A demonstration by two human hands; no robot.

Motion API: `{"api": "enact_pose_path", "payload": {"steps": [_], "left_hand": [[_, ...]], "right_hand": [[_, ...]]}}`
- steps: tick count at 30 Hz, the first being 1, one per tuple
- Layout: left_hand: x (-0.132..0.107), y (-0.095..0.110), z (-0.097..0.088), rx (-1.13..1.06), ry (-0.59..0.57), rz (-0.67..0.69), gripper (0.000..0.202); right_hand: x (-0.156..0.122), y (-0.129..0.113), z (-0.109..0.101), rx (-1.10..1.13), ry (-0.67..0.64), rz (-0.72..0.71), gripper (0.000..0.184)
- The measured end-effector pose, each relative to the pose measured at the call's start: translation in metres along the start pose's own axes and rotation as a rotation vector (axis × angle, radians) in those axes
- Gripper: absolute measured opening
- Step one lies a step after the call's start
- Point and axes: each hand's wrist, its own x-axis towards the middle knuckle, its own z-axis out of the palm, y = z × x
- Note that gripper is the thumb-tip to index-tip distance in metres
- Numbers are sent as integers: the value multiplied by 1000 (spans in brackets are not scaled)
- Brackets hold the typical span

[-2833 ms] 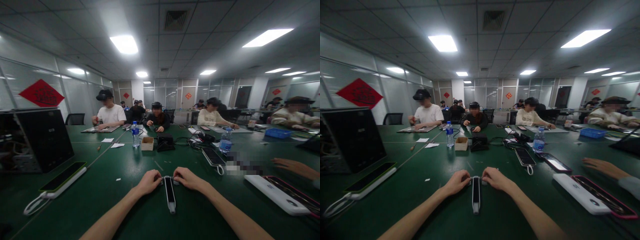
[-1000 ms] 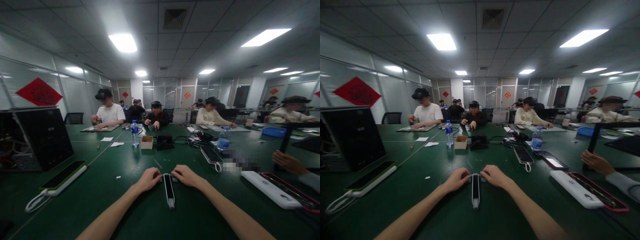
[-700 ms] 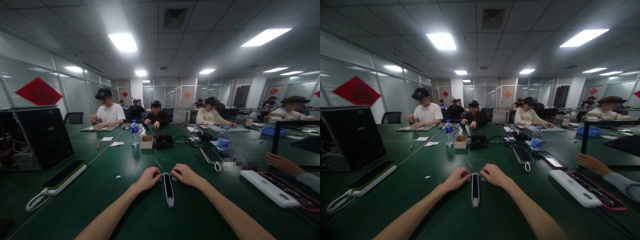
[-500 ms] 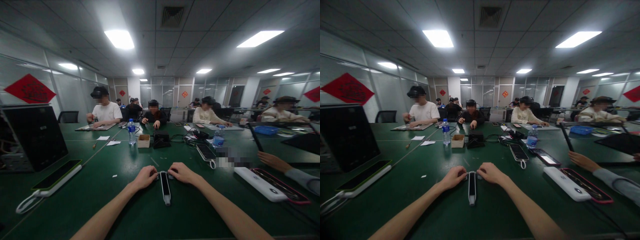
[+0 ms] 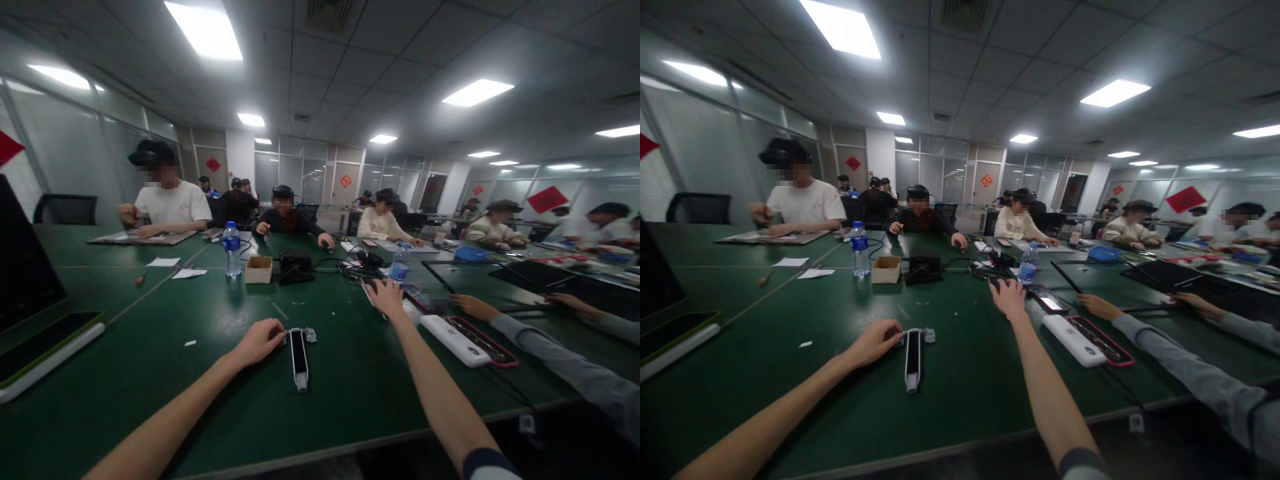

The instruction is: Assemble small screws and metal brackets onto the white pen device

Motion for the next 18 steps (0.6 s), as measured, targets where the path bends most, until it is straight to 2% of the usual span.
{"api": "enact_pose_path", "payload": {"steps": [3, 7, 12, 18], "left_hand": [[1, -1, 1, 2, 2, 0, 23], [1, -2, 2, -7, 13, 9, 26], [1, -4, 1, -33, -2, 4, 28], [0, 1, -2, -22, -12, 4, 27]], "right_hand": [[10, 32, 10, 197, -46, 157, 47], [20, 55, 25, 586, 23, 313, 45], [29, 66, 37, 724, 46, 409, 47], [34, 76, 44, 867, 3, 419, 46]]}}
